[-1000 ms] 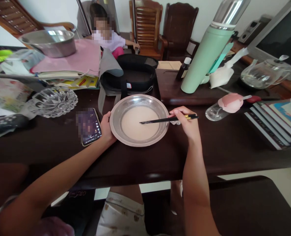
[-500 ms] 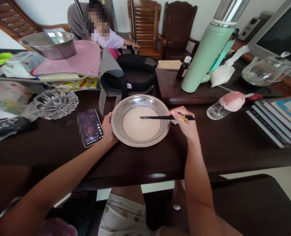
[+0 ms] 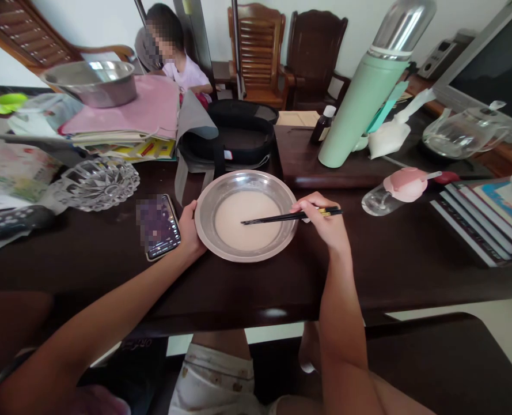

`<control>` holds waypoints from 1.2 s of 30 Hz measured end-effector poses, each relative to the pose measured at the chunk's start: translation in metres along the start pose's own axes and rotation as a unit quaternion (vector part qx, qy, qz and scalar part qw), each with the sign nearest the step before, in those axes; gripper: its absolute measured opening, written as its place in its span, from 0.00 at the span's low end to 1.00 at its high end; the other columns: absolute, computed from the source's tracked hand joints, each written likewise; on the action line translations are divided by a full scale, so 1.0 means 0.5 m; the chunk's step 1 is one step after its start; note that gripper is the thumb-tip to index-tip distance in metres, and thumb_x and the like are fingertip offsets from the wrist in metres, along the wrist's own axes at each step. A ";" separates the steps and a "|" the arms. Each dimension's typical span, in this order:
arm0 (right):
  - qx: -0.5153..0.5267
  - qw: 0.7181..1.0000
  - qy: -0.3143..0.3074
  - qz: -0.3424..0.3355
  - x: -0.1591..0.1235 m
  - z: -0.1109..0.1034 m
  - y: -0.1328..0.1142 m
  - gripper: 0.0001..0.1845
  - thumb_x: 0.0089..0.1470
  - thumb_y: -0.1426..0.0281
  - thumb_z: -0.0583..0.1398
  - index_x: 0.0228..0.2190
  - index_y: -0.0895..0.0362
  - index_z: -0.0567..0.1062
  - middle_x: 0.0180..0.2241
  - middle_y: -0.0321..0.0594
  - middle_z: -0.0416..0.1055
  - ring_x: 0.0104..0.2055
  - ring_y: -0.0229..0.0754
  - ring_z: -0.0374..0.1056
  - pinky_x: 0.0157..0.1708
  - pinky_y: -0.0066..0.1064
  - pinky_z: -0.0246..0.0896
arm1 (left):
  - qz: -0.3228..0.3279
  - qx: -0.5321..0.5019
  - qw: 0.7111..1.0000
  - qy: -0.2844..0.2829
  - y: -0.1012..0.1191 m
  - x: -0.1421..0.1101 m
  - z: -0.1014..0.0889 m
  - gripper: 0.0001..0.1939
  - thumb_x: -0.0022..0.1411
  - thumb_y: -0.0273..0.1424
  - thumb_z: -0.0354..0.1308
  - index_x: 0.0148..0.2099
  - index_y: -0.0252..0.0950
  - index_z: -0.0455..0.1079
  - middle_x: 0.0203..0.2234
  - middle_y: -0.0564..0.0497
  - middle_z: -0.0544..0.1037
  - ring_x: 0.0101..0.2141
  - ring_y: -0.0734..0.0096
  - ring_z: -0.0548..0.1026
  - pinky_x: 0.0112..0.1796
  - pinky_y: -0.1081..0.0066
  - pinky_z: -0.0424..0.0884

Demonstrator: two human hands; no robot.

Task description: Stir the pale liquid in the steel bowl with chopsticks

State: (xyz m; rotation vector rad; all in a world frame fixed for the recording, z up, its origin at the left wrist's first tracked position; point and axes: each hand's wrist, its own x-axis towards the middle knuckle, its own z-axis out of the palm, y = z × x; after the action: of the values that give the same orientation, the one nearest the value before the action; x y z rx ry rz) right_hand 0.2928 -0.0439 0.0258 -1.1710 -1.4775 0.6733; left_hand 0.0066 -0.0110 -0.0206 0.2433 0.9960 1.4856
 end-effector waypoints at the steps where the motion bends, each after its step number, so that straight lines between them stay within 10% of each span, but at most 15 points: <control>1: -0.013 1.000 -0.015 -0.009 0.002 0.005 -0.001 0.23 0.61 0.45 0.69 0.29 0.50 0.87 0.31 0.40 0.85 0.36 0.47 0.82 0.38 0.39 0.78 | 0.001 0.001 1.000 -0.002 -0.001 0.001 -0.001 0.12 0.59 0.42 0.64 0.34 0.38 0.80 0.30 0.49 0.85 0.44 0.54 0.85 0.46 0.65 0.80; 12: 0.051 0.998 0.040 0.013 0.004 -0.001 0.026 0.23 0.62 0.45 0.68 0.30 0.51 0.84 0.24 0.37 0.81 0.23 0.44 0.76 0.24 0.34 0.71 | 0.003 -0.004 1.000 -0.013 0.004 0.000 -0.001 0.12 0.56 0.43 0.68 0.32 0.39 0.77 0.29 0.48 0.85 0.46 0.46 0.86 0.48 0.58 0.83; 18: -0.004 1.000 -0.012 -0.022 0.009 0.014 0.015 0.22 0.60 0.45 0.69 0.29 0.49 0.86 0.32 0.40 0.85 0.38 0.48 0.83 0.41 0.41 0.79 | -0.011 -0.004 1.000 -0.009 0.008 -0.002 0.001 0.12 0.58 0.42 0.65 0.32 0.39 0.78 0.28 0.47 0.85 0.46 0.46 0.86 0.48 0.57 0.83; 23: 0.067 0.993 0.094 0.006 0.006 0.001 0.028 0.20 0.62 0.47 0.69 0.30 0.50 0.86 0.24 0.36 0.82 0.25 0.43 0.79 0.27 0.33 0.73 | -0.005 0.003 1.000 -0.013 0.008 -0.002 0.000 0.12 0.57 0.43 0.67 0.31 0.39 0.77 0.27 0.48 0.84 0.46 0.44 0.85 0.48 0.56 0.83; 29: 0.024 0.999 -0.010 -0.020 0.001 0.010 0.017 0.22 0.60 0.46 0.70 0.29 0.50 0.87 0.31 0.40 0.86 0.35 0.45 0.82 0.37 0.36 0.78 | -0.011 -0.001 1.000 0.004 0.013 -0.006 0.006 0.11 0.57 0.40 0.64 0.31 0.38 0.78 0.25 0.49 0.83 0.45 0.49 0.86 0.48 0.60 0.83; 36: 0.064 0.996 0.057 0.006 0.000 0.004 0.028 0.23 0.61 0.45 0.69 0.29 0.50 0.86 0.24 0.36 0.81 0.27 0.43 0.79 0.28 0.33 0.74 | -0.011 0.001 1.000 0.001 0.015 -0.007 0.010 0.12 0.59 0.40 0.63 0.30 0.38 0.78 0.24 0.49 0.83 0.45 0.48 0.86 0.47 0.59 0.83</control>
State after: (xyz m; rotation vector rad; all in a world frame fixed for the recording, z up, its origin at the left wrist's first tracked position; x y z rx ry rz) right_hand 0.2951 -0.0386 0.0129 -1.1028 -1.3143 0.6886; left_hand 0.0053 -0.0110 -0.0109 0.2312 0.9987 1.4663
